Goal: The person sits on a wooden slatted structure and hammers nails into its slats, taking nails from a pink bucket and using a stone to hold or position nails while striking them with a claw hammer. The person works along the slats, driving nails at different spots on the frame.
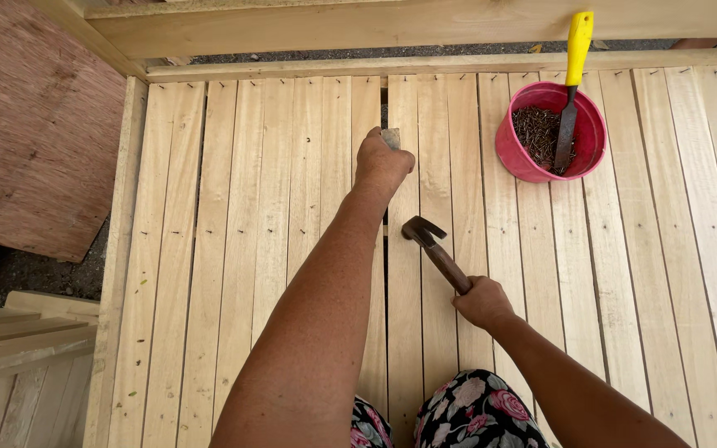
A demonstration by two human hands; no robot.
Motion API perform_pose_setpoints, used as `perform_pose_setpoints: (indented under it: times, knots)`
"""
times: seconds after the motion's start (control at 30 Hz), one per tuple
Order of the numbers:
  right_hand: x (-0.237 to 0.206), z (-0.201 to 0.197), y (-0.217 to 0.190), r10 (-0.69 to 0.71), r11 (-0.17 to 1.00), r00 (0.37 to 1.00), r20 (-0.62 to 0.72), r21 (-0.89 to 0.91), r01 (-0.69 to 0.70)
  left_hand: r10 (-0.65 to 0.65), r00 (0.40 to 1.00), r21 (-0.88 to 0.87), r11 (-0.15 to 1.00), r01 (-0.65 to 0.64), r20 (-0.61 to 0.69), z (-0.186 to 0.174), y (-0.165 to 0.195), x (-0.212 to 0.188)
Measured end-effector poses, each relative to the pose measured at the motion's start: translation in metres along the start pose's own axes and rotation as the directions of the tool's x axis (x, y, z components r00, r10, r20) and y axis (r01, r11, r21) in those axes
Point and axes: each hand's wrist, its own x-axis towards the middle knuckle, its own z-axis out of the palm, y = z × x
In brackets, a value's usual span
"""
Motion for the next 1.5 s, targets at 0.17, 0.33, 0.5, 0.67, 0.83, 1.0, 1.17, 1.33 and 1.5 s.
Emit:
perform_pose_setpoints:
  times: [0.17,0.33,0.5,0.67,0.83,1.0,1.17,1.33,1.5]
  knots:
    - [-0.004,-0.003,-0.005,0.011,0.987,0.999,0.038,0.157,-0.017,0.053,0.998,0.017,0.998,-0.053,-0.034,-0.002,-0.002,0.005]
    - [-0.006,-0.002,0.003,-0.2,0.955,0.962,-0.184,0.181,0.234,-0.001,0.999,0.007,1.0,0.002,-0.037,0.004,0.004,0.007]
    - [0.006,0.005,0.005,-0.011,0.995,1.0,-0.011,-0.095,0.01,-0.043,0.999,-0.136,0.99,0.042,-0.01,-0.001,0.013,0.0]
    - [0.013,0.006,0.003,0.055,0.998,0.998,0.02,-0.033,-0.054,-0.14,0.983,-0.26,0.951,0.168,0.122,-0.012,0.016,-0.003]
    - [0.008,0.013,0.002,0.119,0.967,0.988,0.098,0.215,-0.137,-0.025,1.0,-0.198,0.98,0.022,-0.011,0.027,0.006,-0.026]
    - [0.007,0.012,-0.001,0.117,0.981,0.987,0.106,0.146,-0.132,0.156,0.986,-0.238,0.957,-0.167,-0.064,0.022,-0.026,-0.051]
    - [0.007,0.01,-0.006,0.113,0.977,0.987,0.11,0.168,-0.131,-0.068,0.993,-0.311,0.946,0.093,0.092,-0.005,-0.003,-0.033]
    - [0.003,0.008,-0.027,0.109,0.918,0.977,0.186,0.358,-0.17,-0.333,0.927,-0.428,0.822,0.375,0.173,0.003,0.021,-0.029]
    - [-0.012,0.003,-0.059,0.139,0.89,0.971,0.194,0.406,-0.209,-0.415,0.871,-0.475,0.73,0.492,0.263,0.009,0.008,-0.021]
